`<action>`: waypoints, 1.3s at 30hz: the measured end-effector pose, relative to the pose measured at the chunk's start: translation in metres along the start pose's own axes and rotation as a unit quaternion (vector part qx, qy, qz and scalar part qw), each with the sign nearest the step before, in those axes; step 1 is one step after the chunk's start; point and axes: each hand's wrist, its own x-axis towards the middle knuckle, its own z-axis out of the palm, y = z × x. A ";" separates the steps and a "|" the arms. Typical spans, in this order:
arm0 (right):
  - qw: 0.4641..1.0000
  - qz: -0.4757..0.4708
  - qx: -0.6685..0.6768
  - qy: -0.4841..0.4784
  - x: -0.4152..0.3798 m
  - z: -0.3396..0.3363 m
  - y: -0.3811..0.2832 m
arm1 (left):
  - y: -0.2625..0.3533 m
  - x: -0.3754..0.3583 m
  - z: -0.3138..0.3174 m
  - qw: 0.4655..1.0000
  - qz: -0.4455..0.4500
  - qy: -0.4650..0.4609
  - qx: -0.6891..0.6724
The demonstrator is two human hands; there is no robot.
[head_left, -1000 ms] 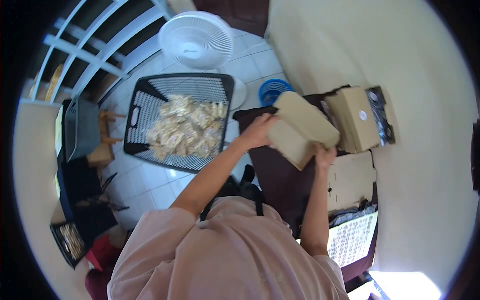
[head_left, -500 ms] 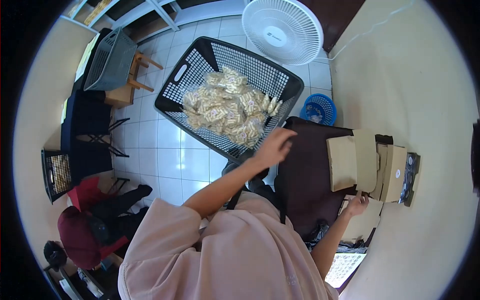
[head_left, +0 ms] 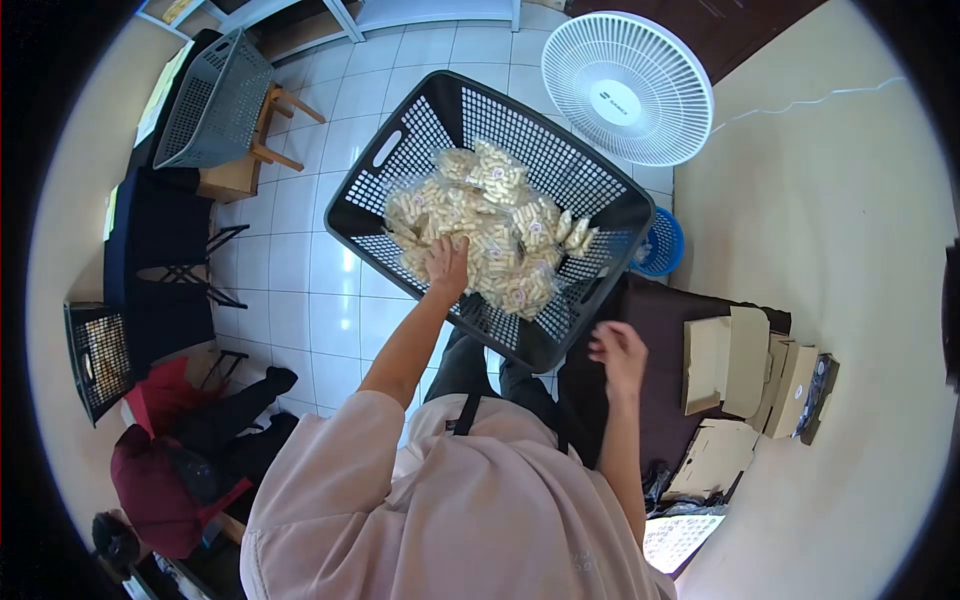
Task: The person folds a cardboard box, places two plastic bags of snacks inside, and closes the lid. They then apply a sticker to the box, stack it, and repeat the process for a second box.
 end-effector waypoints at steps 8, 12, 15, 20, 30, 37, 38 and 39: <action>0.972 0.052 -0.218 -0.064 0.164 0.186 0.083 | -0.034 -0.009 -0.056 0.922 0.016 0.038 -0.386; 0.896 -0.029 -0.441 0.041 0.191 0.241 0.108 | -0.060 -0.006 -0.079 0.861 -0.033 0.028 -0.507; 0.891 -0.004 -0.455 -0.003 0.195 0.254 0.112 | -0.074 0.002 -0.086 0.819 -0.036 0.007 -0.572; 0.963 -0.048 -0.196 -0.179 0.145 0.224 0.052 | -0.083 0.019 -0.120 0.799 0.008 0.031 -0.601; 0.966 -0.158 -0.177 -0.103 0.036 0.175 -0.076 | -0.046 0.019 -0.173 0.666 0.244 -0.134 -0.692; 0.988 -0.125 -0.070 -0.065 0.032 0.181 -0.069 | -0.051 0.024 -0.181 0.719 0.169 -0.212 -0.640; 0.988 -0.125 -0.069 -0.063 0.033 0.181 -0.070 | -0.053 0.023 -0.180 0.699 0.186 -0.201 -0.660; 0.984 -0.113 -0.108 -0.086 0.032 0.181 -0.075 | -0.054 0.021 -0.182 0.679 0.203 -0.191 -0.679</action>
